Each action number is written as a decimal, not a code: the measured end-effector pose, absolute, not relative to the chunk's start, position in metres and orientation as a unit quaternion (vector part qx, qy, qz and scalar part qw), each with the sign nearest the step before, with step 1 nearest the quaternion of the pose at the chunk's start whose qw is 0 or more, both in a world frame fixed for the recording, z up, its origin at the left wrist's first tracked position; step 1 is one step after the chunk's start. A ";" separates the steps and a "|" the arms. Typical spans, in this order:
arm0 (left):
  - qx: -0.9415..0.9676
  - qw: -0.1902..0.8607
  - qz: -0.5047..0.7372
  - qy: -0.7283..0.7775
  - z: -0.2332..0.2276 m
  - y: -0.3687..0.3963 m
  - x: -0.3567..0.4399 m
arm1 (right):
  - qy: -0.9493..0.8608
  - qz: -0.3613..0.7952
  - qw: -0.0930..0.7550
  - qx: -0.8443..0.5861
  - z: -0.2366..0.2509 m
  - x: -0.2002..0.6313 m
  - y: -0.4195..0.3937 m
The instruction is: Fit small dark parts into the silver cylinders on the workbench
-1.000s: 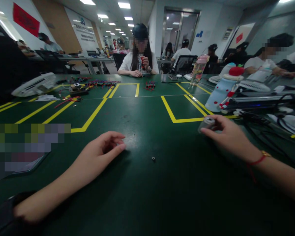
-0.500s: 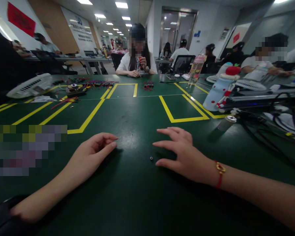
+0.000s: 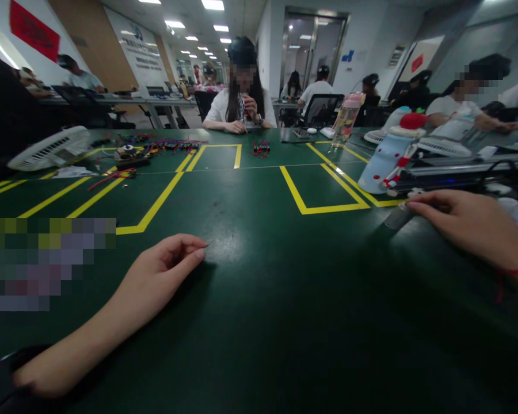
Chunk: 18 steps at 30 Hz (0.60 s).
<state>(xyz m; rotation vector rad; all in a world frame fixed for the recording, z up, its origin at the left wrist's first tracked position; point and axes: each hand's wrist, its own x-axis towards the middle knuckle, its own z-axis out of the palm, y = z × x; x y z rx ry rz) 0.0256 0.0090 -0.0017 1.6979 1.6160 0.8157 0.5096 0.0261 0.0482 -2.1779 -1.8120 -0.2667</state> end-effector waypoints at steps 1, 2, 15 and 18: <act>0.648 0.324 0.310 0.616 -0.002 0.009 0.025 | -0.614 -0.086 0.127 -0.774 0.047 0.516 0.027; 0.648 0.324 0.308 0.616 -0.003 0.008 0.025 | -0.609 -0.082 0.118 -0.780 0.046 0.519 0.027; 0.662 0.314 0.297 0.612 -0.004 0.005 0.021 | -0.565 -0.017 0.227 -0.793 0.038 0.523 0.040; 0.664 0.314 0.298 0.610 -0.003 0.005 0.023 | -0.528 -0.016 0.257 -0.810 0.037 0.519 0.039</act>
